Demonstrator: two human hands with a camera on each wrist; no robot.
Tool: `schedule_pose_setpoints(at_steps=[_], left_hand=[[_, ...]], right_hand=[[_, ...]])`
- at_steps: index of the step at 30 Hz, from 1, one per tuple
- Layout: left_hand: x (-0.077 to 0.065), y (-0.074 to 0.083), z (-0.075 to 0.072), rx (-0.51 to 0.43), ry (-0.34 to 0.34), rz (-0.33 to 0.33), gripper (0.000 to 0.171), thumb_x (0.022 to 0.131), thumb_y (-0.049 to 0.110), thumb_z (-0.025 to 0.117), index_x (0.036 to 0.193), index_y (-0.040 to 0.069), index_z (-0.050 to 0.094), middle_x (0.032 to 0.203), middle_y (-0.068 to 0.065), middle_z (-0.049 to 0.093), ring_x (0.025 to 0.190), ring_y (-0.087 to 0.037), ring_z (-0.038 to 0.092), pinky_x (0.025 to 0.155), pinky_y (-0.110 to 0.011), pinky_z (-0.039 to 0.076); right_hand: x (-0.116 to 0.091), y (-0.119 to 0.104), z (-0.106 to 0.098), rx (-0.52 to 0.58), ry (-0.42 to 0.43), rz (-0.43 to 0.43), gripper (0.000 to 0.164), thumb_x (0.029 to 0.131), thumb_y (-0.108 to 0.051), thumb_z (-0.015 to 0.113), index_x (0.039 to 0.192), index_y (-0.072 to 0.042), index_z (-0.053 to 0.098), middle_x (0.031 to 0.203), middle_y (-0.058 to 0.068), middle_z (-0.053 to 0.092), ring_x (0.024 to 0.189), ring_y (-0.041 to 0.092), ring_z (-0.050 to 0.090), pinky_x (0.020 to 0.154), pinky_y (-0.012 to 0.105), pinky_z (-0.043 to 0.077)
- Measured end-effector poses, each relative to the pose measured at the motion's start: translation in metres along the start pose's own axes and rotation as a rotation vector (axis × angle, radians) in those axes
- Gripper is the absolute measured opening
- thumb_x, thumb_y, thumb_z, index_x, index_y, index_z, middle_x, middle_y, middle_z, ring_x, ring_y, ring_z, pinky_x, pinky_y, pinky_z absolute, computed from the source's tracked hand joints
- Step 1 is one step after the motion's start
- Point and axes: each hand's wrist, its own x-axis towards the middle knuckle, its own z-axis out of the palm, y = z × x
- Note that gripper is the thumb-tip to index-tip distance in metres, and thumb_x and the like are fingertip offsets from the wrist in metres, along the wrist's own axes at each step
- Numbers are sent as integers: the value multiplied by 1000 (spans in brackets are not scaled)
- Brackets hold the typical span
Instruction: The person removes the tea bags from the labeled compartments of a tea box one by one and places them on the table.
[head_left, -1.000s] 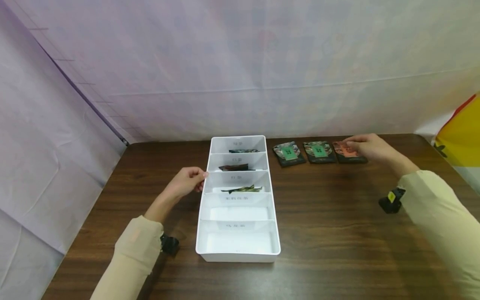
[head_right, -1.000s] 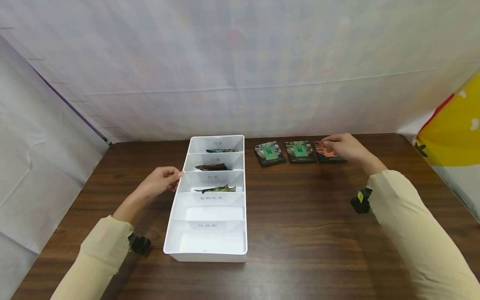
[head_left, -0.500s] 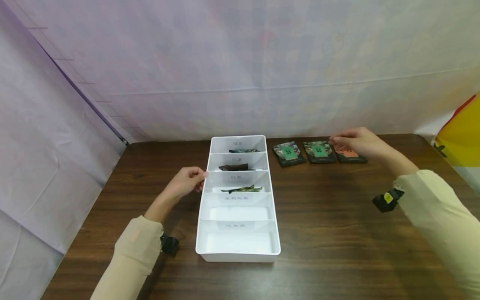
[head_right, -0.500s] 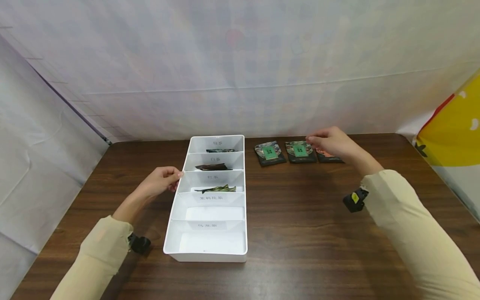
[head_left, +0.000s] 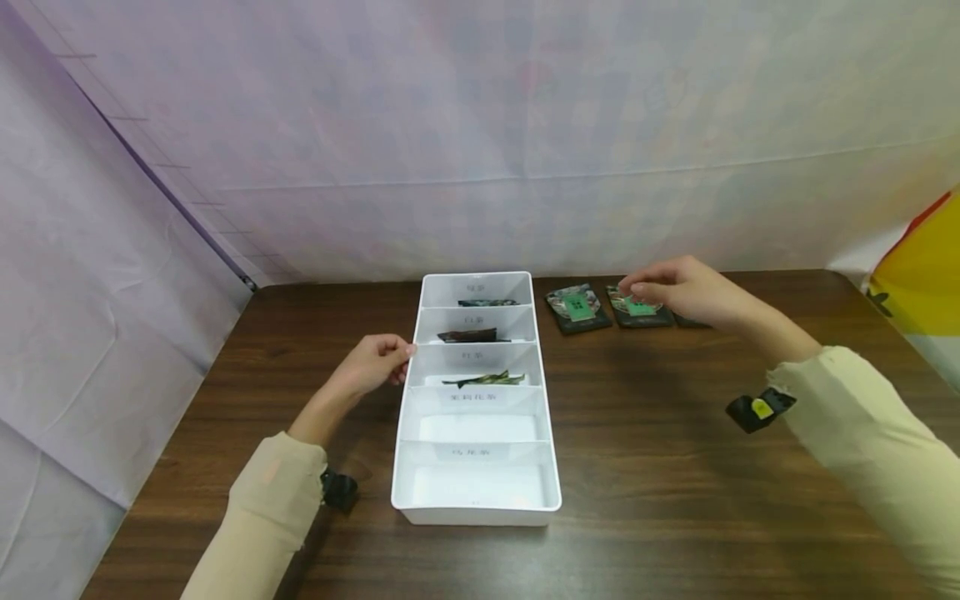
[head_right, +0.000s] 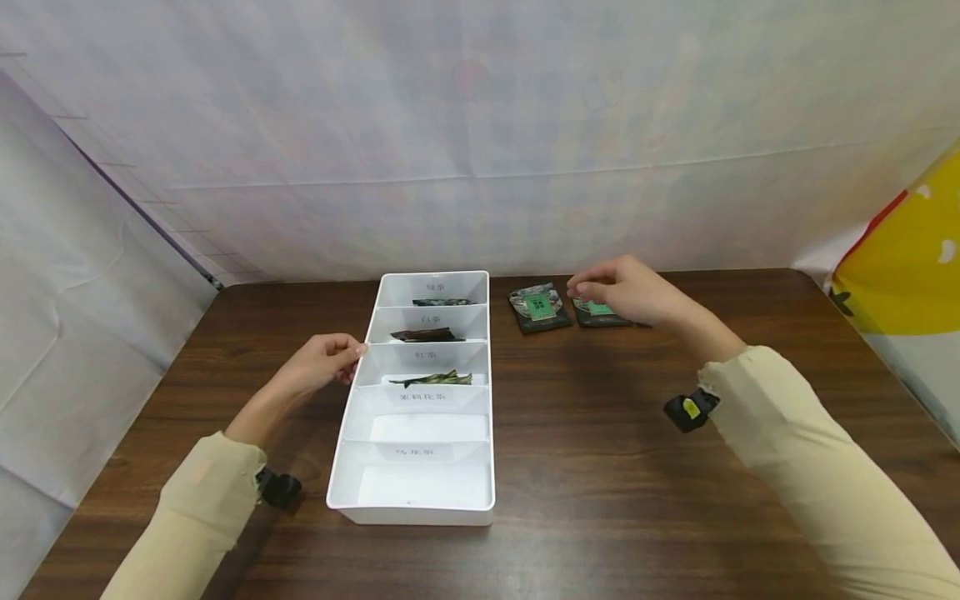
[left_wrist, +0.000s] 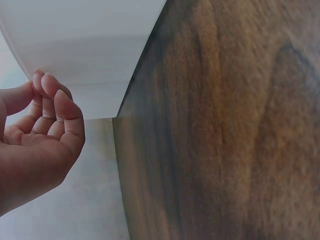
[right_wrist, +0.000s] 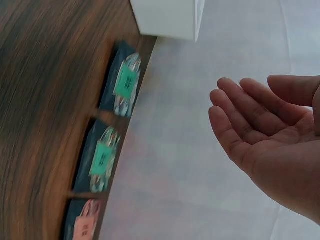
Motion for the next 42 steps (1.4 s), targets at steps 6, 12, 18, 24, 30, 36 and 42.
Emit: schedule_pose_setpoints(at_steps=[6, 12, 18, 24, 30, 36, 42], left_hand=[[0, 0, 0, 2, 2, -8, 19, 94, 5, 49, 82, -11, 52, 63, -4, 50, 57, -11, 49, 54, -22, 44], [-2, 2, 0, 12, 5, -19, 20, 94, 5, 49, 82, -10, 52, 64, -8, 51, 57, -12, 50, 54, -22, 45], [-1, 2, 0, 9, 3, -19, 20, 94, 6, 49, 81, -8, 53, 64, -7, 51, 57, -11, 50, 54, -23, 45], [0, 0, 0, 3, 0, -16, 19, 94, 6, 49, 82, -9, 53, 64, -8, 51, 57, -12, 50, 54, -23, 45], [-1, 1, 0, -4, -2, -17, 19, 94, 6, 49, 81, -8, 52, 63, -7, 51, 57, -11, 50, 54, -24, 45], [-2, 1, -1, -4, -9, -11, 19, 94, 5, 49, 81, -8, 52, 62, -6, 50, 57, -11, 50, 54, -23, 45], [-2, 2, 0, -9, -10, -16, 19, 94, 6, 49, 80, -7, 52, 63, -7, 51, 57, -11, 50, 55, -24, 45]], right_hand=[[2, -17, 9, -14, -37, -70, 28, 97, -20, 46, 117, -5, 60, 111, 12, 61, 102, 27, 56, 82, 45, 43], [4, -28, 21, -9, -78, -102, 26, 96, -17, 47, 114, -6, 61, 110, 10, 61, 93, 20, 57, 77, 38, 46], [3, -37, 28, 30, -114, -129, 24, 96, -14, 48, 114, -5, 61, 113, 11, 59, 99, 23, 56, 81, 41, 46], [6, -44, 38, 4, -125, -179, 23, 94, -11, 50, 112, -6, 63, 112, 10, 61, 102, 23, 56, 83, 42, 46], [9, -50, 51, -7, -155, -229, 22, 93, -8, 51, 111, -5, 63, 107, 9, 63, 98, 20, 58, 81, 39, 46], [12, -56, 62, -2, -191, -241, 22, 92, -8, 52, 111, -4, 63, 109, 8, 63, 99, 20, 56, 81, 38, 45], [15, -59, 71, 17, -207, -287, 21, 91, -4, 52, 108, 0, 63, 108, 10, 63, 101, 23, 57, 83, 39, 46]])
